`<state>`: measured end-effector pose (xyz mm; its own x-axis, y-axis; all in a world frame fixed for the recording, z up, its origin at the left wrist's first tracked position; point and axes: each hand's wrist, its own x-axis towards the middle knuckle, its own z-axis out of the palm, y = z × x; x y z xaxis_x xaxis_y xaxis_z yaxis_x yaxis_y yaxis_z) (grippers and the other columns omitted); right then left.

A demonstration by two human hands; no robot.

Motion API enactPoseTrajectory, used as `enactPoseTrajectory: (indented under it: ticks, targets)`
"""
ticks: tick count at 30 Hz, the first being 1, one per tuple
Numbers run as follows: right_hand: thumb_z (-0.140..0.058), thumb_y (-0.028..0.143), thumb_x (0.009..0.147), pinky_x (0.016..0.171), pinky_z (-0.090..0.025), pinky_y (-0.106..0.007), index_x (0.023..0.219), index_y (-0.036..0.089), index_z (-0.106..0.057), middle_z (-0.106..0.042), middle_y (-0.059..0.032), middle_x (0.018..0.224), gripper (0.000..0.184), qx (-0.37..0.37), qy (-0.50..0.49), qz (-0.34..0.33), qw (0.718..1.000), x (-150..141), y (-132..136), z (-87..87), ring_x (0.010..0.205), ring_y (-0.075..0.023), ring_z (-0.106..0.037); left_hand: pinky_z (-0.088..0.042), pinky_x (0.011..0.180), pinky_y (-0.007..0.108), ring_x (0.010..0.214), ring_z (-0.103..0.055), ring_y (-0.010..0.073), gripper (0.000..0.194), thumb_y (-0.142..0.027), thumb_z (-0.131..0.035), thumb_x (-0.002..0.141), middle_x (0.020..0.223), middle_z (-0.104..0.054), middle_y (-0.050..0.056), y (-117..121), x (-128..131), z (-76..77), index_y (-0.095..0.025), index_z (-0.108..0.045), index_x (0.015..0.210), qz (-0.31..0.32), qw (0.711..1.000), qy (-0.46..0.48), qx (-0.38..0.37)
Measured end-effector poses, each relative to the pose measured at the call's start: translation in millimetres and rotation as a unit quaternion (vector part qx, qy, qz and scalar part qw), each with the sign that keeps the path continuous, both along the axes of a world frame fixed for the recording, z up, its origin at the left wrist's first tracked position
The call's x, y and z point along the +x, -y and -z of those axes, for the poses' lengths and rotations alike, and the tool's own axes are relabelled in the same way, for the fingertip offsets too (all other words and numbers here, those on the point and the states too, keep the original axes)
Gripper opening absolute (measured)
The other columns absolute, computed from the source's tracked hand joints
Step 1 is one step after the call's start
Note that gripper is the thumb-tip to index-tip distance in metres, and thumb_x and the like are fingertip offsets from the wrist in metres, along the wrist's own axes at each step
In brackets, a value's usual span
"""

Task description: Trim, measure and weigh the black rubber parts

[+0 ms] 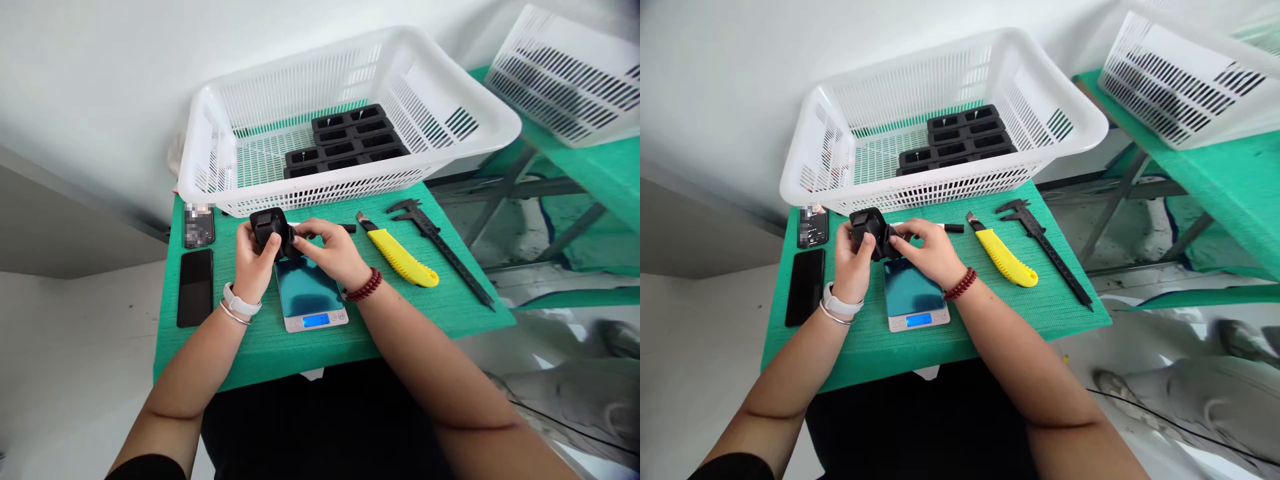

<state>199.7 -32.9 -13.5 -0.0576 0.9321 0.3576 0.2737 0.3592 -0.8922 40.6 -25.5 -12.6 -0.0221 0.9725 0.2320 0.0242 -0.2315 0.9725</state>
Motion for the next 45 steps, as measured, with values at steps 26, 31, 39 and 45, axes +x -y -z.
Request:
enactPoseTrajectory:
  ticks: [26,31,39,45]
  targets:
    - [-0.050,0.024,0.083,0.063,-0.038,-0.030,0.065,0.022,-0.045,-0.051,0.0014,0.064,0.019,0.053,0.061,0.067,0.994,-0.6,2.4,-4.1,0.062,-0.0137,-0.048,-0.050,0.084,0.029,0.099,-0.060,0.0166,0.043,-0.052,-0.064,0.082,0.107,-0.058,0.004,3.2,1.0,9.7,-0.023,-0.050,0.112,0.126,0.991,0.009,0.040]
    - [-0.051,0.016,0.072,0.066,-0.040,-0.030,0.071,0.022,-0.047,-0.054,0.0002,0.071,0.007,0.063,0.057,0.035,0.996,0.6,2.7,-4.6,0.068,-0.0153,-0.051,-0.049,0.085,0.028,0.101,-0.059,0.0165,0.044,-0.053,-0.064,0.082,0.107,-0.059,0.004,2.3,0.1,12.5,-0.023,-0.050,0.112,0.124,0.992,0.015,0.021]
    - [-0.046,0.024,0.082,0.061,-0.034,-0.030,0.061,0.022,-0.038,-0.047,0.0013,0.060,0.022,0.048,0.086,0.056,0.994,-0.2,2.3,-4.8,0.059,-0.0142,-0.046,-0.051,0.077,0.027,0.092,-0.061,0.0156,0.045,-0.055,-0.062,0.082,0.100,-0.061,0.003,-1.2,-1.9,16.9,-0.023,-0.051,0.112,0.147,0.988,0.040,-0.023]
    - [-0.053,0.015,0.070,0.070,-0.042,-0.031,0.074,0.020,-0.053,-0.058,-0.0016,0.074,0.006,0.061,0.062,0.016,0.996,0.7,2.2,-3.1,0.072,-0.0168,-0.055,-0.051,0.083,0.028,0.099,-0.060,0.0153,0.038,-0.050,-0.061,0.086,0.107,-0.060,0.003,-4.5,-5.5,19.8,-0.025,-0.052,0.113,0.140,0.989,0.054,-0.007]
